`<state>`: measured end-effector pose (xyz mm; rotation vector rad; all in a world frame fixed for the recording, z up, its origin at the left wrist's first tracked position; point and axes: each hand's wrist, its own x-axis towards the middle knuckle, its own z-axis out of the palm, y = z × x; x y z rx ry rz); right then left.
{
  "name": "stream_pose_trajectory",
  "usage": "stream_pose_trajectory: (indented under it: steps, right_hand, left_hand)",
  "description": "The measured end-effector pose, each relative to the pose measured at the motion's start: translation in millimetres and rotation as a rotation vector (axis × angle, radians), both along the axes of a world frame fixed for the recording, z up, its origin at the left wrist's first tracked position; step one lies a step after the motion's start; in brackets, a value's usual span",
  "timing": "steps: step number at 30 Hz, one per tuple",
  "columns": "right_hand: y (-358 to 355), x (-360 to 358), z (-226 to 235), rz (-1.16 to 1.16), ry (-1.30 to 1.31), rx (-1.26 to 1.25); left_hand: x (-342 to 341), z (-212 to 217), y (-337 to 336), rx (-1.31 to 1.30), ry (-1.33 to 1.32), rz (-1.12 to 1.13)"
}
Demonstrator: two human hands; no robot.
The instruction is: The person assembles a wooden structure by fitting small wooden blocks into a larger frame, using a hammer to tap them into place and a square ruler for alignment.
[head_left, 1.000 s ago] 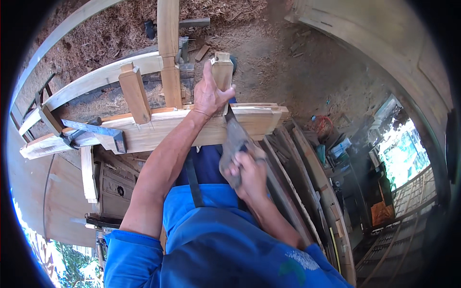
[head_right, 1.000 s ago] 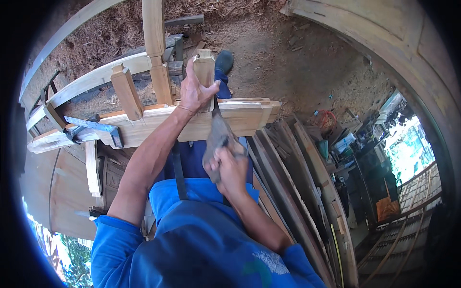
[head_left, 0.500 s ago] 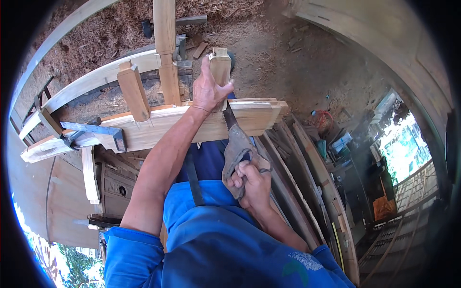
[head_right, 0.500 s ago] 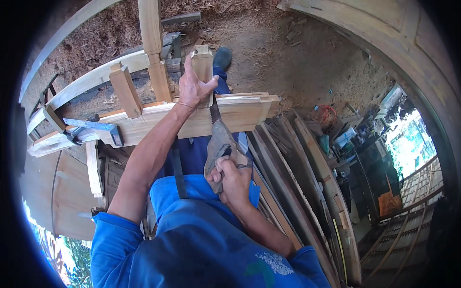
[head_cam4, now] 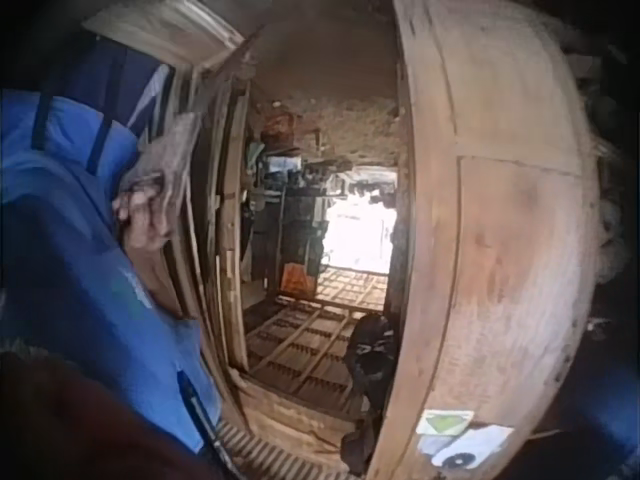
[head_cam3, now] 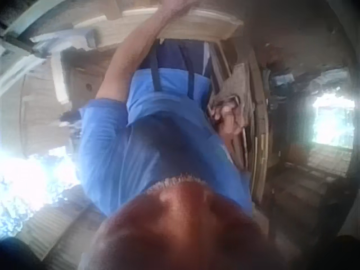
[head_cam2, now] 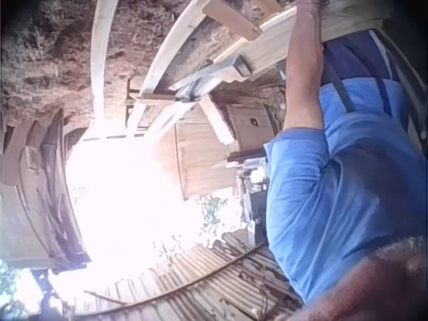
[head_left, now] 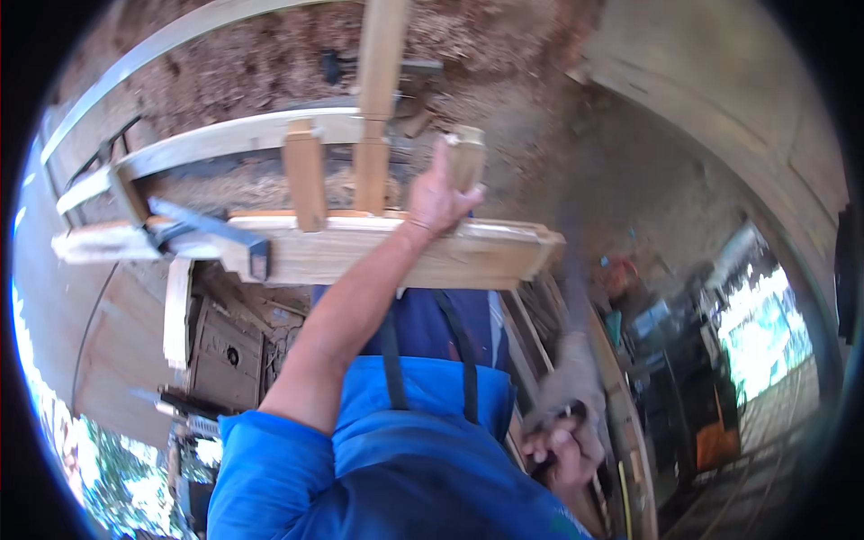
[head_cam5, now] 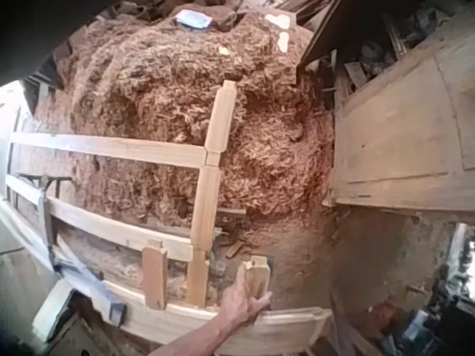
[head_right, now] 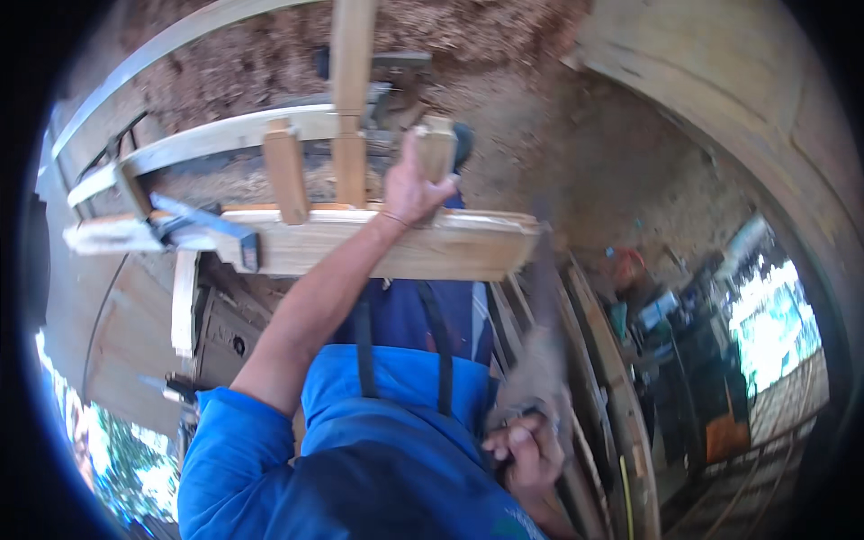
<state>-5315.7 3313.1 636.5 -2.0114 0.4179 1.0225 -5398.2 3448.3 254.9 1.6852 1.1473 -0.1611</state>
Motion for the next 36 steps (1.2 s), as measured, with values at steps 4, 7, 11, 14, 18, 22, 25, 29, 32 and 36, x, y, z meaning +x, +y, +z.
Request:
stream_pose_trajectory:
  steps: [4, 7, 11, 14, 18, 22, 25, 29, 32, 36]
  right_hand:
    - [35, 19, -79, 0.832, -0.553, 0.193]
    - [149, 26, -169, 1.453, -0.73, 0.728]
    - [271, -55, -245, 1.945, -0.803, 0.879]
    - [316, -124, -308, 2.109, -0.869, 0.947]
    - [319, -163, -351, 2.265, -0.864, 0.76]
    - [332, -201, -334, 2.215, -0.889, 0.838]
    - [375, -280, -307, 1.848, -0.811, 1.16]
    - [418, -397, -311, 2.283, -1.275, 1.02]
    - [431, -435, -344, 2.351, -1.408, 0.829]
    - [442, -459, -365, 2.133, -1.095, 0.755]
  left_hand:
    - [0, 20, 9, -0.172, 0.035, 0.023]
    - [-15, 6, -11, -0.106, -0.171, 0.111]
    - [-7, 11, -8, -0.348, -0.259, 0.163]
    - [-15, 8, -29, -0.453, -0.536, 0.397]
    - [-26, 15, -17, -0.62, -0.886, 0.583]
    - [-47, 16, -21, -0.731, -0.813, 0.492]
    - [-60, 15, -20, -0.77, -0.816, 0.498]
    - [-66, 11, -14, -0.817, -0.843, 0.463]
    - [-70, 9, -12, -0.849, -0.861, 0.4]
    - [-71, -17, -3, -0.903, -0.816, 0.307]
